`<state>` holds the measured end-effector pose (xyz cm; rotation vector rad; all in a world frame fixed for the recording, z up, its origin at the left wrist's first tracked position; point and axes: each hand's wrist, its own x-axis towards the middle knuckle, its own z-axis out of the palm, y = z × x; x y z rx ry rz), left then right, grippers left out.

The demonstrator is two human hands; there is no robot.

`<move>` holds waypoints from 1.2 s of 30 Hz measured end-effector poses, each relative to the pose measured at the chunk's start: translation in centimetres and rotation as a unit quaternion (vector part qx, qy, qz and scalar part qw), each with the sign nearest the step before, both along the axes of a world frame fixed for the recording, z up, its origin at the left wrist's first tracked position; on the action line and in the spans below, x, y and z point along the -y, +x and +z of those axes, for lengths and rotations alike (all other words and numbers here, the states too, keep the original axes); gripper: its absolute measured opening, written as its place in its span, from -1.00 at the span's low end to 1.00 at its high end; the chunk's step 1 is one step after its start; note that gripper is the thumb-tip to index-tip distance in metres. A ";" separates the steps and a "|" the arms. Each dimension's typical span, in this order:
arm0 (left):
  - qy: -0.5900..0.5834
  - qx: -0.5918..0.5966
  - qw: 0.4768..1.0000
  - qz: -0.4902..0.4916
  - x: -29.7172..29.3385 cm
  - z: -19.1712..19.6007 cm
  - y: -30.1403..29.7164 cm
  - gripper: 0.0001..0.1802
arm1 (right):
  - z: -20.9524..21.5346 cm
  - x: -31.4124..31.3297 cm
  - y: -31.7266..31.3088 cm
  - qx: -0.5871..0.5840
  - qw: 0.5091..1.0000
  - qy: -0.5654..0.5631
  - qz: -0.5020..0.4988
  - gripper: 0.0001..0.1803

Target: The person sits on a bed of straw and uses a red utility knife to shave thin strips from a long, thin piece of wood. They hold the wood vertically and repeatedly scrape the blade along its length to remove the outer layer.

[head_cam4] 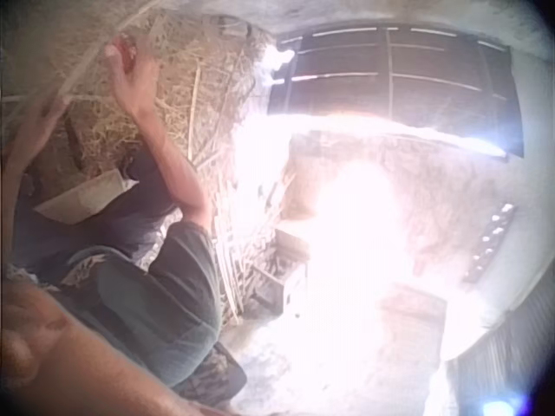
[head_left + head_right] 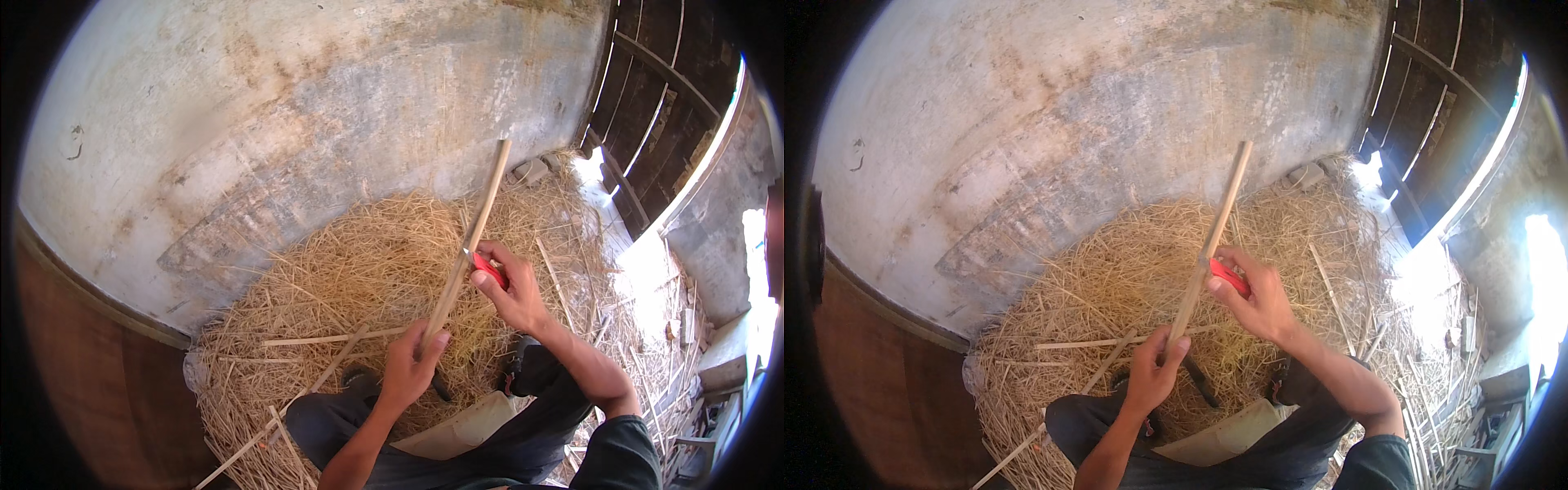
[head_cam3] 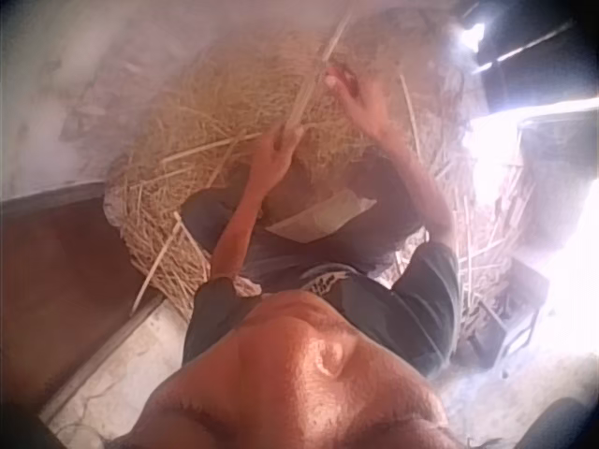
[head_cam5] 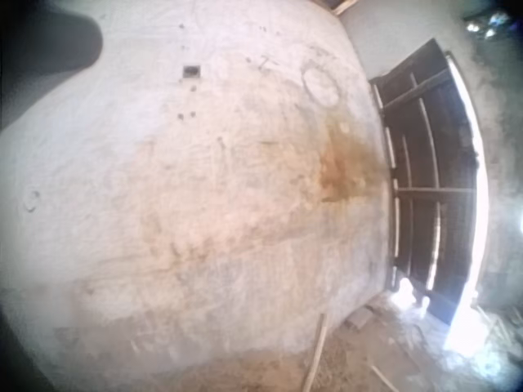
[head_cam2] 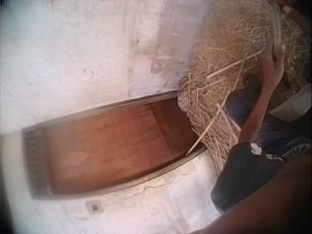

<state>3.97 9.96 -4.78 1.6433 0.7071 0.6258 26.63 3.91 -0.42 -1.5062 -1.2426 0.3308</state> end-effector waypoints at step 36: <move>0.102 -0.117 0.986 0.066 0.1 1.2 -1.1 -0.53 | -0.2 -0.3 0.1 0.330 0.939 0.017 -0.093 -0.72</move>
